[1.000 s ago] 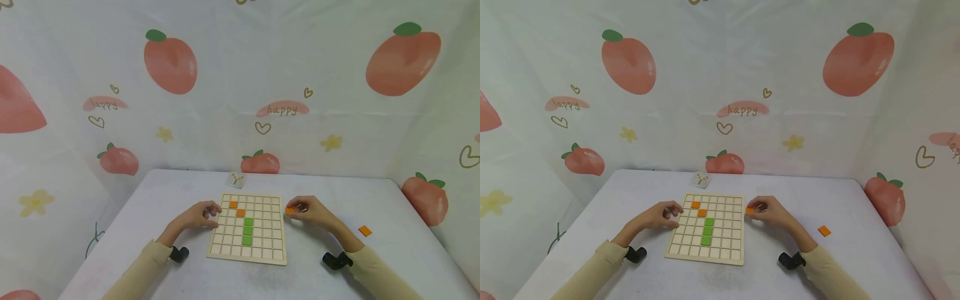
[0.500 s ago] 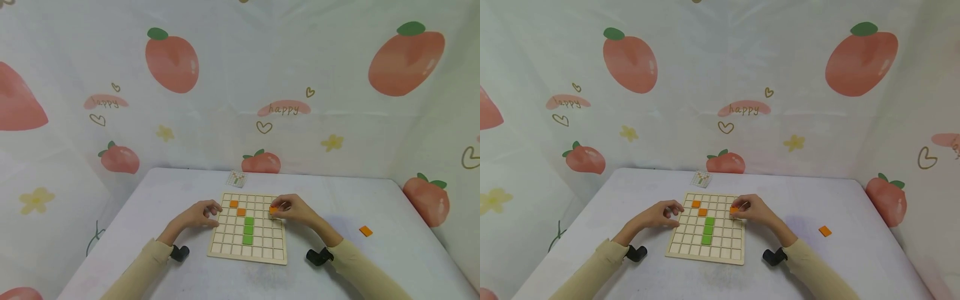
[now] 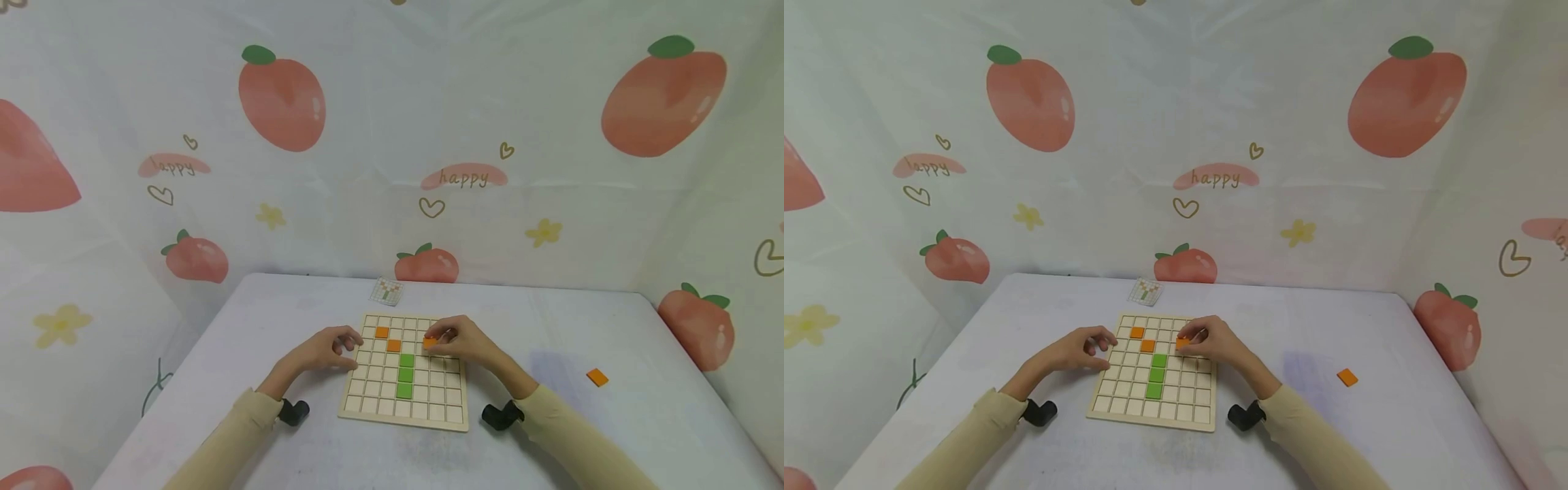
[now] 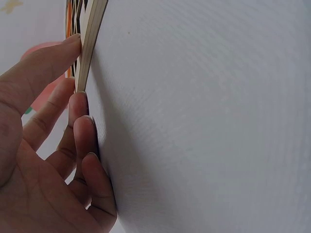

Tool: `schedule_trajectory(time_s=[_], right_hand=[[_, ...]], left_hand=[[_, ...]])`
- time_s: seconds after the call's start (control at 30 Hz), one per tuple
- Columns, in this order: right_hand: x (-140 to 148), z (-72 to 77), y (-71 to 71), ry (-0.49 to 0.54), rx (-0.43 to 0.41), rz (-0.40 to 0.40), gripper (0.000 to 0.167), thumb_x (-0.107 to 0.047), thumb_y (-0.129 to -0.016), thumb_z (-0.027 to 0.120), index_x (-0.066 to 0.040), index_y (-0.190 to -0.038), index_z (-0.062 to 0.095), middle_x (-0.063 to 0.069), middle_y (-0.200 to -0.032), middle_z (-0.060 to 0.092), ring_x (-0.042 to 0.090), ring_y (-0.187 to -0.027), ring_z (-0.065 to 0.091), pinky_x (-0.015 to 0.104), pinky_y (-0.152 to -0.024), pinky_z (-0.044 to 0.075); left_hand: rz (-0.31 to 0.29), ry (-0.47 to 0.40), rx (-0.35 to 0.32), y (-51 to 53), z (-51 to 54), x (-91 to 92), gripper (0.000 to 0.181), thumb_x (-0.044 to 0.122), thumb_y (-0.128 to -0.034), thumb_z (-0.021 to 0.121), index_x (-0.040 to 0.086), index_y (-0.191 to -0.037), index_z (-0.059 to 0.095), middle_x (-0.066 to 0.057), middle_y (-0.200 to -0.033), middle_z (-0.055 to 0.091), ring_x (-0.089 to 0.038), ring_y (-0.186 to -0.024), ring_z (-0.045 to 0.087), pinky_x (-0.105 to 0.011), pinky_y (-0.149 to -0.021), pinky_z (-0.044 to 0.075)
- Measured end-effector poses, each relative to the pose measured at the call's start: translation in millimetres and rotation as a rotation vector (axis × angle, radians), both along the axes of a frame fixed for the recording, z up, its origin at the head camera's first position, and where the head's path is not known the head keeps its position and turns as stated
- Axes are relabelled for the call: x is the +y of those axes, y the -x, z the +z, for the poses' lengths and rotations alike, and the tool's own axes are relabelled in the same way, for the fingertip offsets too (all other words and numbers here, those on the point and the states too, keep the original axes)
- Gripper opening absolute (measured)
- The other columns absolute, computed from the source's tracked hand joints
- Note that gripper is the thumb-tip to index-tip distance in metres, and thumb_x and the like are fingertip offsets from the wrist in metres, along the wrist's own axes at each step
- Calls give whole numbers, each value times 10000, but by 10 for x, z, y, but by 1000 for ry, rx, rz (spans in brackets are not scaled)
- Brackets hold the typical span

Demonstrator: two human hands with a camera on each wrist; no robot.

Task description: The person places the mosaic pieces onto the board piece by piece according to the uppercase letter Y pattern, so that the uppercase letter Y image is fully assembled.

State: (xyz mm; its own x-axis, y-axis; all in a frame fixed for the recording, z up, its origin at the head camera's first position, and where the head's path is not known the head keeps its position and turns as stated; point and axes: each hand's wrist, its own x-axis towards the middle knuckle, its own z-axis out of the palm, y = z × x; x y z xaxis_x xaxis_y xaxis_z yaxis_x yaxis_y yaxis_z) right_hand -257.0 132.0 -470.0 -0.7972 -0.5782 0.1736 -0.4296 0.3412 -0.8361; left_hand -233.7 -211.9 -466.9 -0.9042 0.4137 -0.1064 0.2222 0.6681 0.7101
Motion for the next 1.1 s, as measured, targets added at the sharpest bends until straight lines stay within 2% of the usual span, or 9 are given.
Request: schedule_trajectory(time_s=[0.4,0.67,1.1], right_hand=[[-114,-50,-2,-65,15,-56,223,-132,-818,868,-44,-994,764,13,-888,672,154,-744,590,300,-700,497],[-165,-30,-4,-91,35,-57,212,-132,-828,856,-33,-992,765,17,-922,695,154,-799,590,330,-743,501],[-201,-32,-12,-116,49,-69,175,-115,-821,848,-56,-966,771,12,-903,684,164,-788,565,355,-727,481]], left_hand=[[12,5,-15,10,-27,-5,424,137,-793,881,96,-1165,683,0,-949,577,-181,-798,484,-320,-688,405],[-2,-1,-7,15,-30,-17,414,129,-796,879,95,-1159,684,4,-946,577,-171,-778,476,-304,-668,398],[-1,-1,-7,18,-9,-6,416,118,-793,879,89,-1158,682,-7,-946,573,-186,-791,476,-327,-676,403]])
